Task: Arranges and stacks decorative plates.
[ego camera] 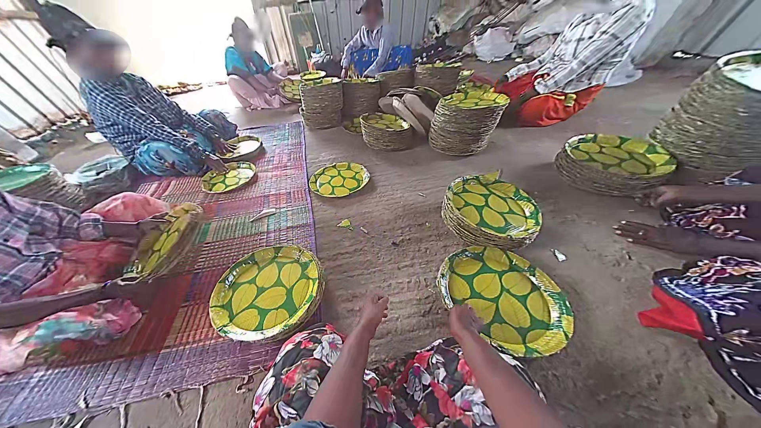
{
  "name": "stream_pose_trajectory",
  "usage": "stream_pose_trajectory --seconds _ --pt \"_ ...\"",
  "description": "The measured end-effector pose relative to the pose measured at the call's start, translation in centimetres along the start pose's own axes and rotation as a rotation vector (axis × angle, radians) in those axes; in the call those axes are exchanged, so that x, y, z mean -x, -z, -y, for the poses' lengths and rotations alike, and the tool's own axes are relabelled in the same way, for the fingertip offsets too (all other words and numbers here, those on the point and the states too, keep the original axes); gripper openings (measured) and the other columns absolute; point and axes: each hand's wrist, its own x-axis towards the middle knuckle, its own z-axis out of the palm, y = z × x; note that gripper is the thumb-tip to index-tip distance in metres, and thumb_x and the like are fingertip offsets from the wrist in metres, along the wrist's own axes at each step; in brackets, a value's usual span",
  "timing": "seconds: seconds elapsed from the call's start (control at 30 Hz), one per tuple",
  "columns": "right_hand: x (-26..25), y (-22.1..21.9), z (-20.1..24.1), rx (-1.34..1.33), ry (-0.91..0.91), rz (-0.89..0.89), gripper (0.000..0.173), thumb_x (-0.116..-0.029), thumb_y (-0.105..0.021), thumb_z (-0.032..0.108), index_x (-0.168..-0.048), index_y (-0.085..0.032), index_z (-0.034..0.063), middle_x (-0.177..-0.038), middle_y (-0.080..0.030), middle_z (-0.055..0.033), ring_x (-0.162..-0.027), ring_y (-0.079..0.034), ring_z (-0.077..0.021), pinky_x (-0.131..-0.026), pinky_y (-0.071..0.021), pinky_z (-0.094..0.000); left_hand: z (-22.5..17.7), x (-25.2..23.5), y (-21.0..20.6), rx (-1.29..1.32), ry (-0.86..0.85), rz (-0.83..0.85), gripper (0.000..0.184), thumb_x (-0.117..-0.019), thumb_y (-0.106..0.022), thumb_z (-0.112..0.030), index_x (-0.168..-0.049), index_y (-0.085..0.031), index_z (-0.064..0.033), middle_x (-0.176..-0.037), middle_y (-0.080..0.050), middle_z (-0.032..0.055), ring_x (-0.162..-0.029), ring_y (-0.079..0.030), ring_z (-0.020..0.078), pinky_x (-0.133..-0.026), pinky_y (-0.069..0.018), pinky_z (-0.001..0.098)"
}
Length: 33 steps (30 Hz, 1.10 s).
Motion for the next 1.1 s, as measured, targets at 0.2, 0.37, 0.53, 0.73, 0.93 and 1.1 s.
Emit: stream_pose_trajectory --seconds 0.2,0.37,0.53,0.73,0.93,1.1 --pt "0.1 0.3 -0.8 -0.091 0.036 -0.089 0.045 -0.1012 -0.061 0.019 -0.142 -0.056 0.0004 -0.146 -0.054 -0.0257 -0.139 -0.050 -0.0429 -0.112 -0.0378 -0.0632 0.8 -1.3 0.2 -0.367 -0.068 0.033 0.040 -0.1114 -0.044 -0.025 -0.139 -0.056 0.0012 -0.131 -0.063 0.0258 -0.119 -0.064 0.0375 -0.105 -0.0476 0.0532" --pt "0.9 0.8 -0.4 -0.200 0.323 -0.450 0.037 -0.1078 -0.052 0.023 -0.129 -0.066 -0.0049 -0.138 -0.059 -0.0302 -0.134 -0.053 -0.0457 -0.109 -0.0413 -0.0607 0.1 0.2 -0.3 -0.526 -0.280 -0.204 0.053 -0.1112 -0.042 -0.027 -0.155 -0.039 0.0019 -0.157 -0.044 0.0258 -0.147 -0.042 0.0380 -0.122 -0.0322 0.0519" --pt "2.9 -1.8 1.9 0.004 0.939 -0.183 0.030 -0.1072 -0.050 0.012 -0.125 -0.069 -0.0021 -0.135 -0.065 -0.0246 -0.128 -0.061 -0.0415 -0.104 -0.0490 -0.0575 0.6 -0.6 -0.6 -0.747 -0.816 -0.719 0.058 -0.1021 -0.045 -0.028 -0.149 -0.048 0.0065 -0.160 -0.037 0.0303 -0.151 -0.032 0.0479 -0.122 -0.0205 0.0642" --pt "2.0 -2.4 1.5 0.098 0.542 -0.052 0.052 -0.1026 -0.044 -0.004 -0.154 -0.043 -0.0016 -0.164 -0.033 -0.0291 -0.155 -0.027 -0.0443 -0.123 -0.0171 -0.0677 2.7 -0.2 -0.9 -1.144 0.007 0.164 0.078 -0.1016 -0.062 -0.037 -0.162 -0.026 -0.0031 -0.171 -0.010 0.0237 -0.158 -0.012 0.0426 -0.121 -0.0214 0.0688" --pt "0.9 0.4 -0.9 -0.015 0.040 0.024 0.043 -0.1019 -0.058 0.014 -0.138 -0.056 -0.0088 -0.153 -0.046 -0.0299 -0.143 -0.042 -0.0469 -0.113 -0.0356 -0.0669 2.8 -0.1 -1.9 -1.269 0.110 0.252 0.092 -0.1018 -0.059 -0.047 -0.165 -0.009 -0.0028 -0.172 0.006 0.0214 -0.160 0.001 0.0401 -0.123 -0.0139 0.0675" --pt "0.5 0.7 -0.9 -0.053 0.053 -0.025 0.041 -0.1045 -0.055 0.018 -0.140 -0.058 -0.0019 -0.146 -0.054 -0.0263 -0.138 -0.050 -0.0434 -0.112 -0.0371 -0.0632 3.3 -0.5 -1.3 -1.223 0.083 0.241 0.084 -0.1032 -0.057 -0.044 -0.165 -0.015 -0.0057 -0.173 0.002 0.0191 -0.160 -0.002 0.0383 -0.123 -0.0161 0.0666"
